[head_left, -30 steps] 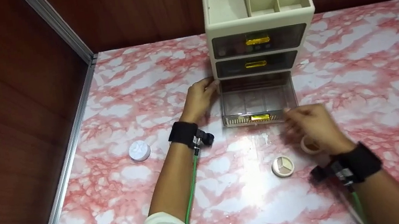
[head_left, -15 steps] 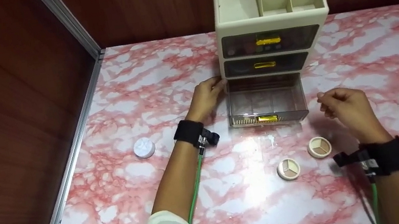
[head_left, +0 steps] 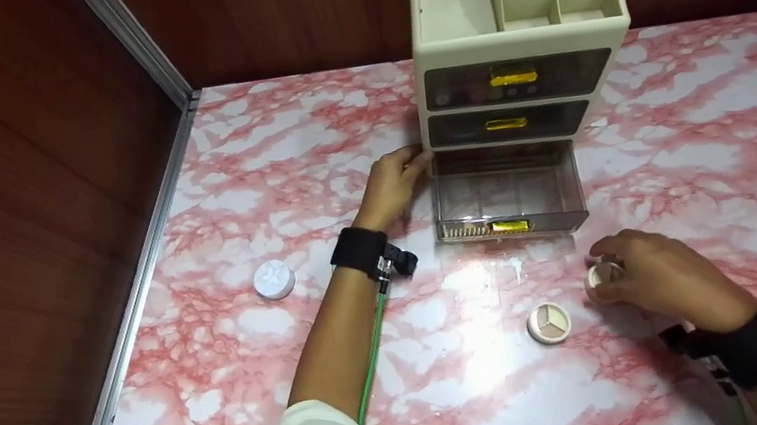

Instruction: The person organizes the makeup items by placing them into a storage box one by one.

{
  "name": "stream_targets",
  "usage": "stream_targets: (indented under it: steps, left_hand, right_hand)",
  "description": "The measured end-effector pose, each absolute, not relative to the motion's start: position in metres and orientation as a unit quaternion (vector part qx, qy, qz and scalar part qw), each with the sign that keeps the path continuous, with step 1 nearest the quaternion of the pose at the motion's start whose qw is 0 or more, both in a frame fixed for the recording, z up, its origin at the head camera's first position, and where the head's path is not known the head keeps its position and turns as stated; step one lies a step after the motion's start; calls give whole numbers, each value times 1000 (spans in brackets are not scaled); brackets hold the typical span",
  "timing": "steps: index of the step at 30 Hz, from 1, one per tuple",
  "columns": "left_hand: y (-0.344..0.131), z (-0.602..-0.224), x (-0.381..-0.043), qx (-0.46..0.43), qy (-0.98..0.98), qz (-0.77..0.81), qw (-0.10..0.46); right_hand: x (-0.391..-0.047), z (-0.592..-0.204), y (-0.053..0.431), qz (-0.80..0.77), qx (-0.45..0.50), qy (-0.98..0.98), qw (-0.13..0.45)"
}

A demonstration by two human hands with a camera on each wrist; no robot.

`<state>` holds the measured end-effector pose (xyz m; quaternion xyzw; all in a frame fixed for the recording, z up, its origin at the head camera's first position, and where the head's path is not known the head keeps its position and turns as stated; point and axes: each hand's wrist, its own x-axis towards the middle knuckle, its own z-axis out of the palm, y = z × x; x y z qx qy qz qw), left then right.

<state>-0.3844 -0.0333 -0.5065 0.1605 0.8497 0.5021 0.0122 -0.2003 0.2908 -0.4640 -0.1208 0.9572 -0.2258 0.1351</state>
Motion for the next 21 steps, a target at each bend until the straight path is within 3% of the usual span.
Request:
stream_targets:
  steps: [6,11,21]
  left_hand:
    - [-35,-506,-385,155,846,510,16]
    - [-34,-506,-385,148,846,512,17]
    - [-33,-507,-385,146,839,524,24]
  right_hand:
    - [-203,-467,282,-203,-147,960,127]
    - [-210,-449,274,-224,-154,954,125]
    - [-253,-403,230,-302,-162,940,15]
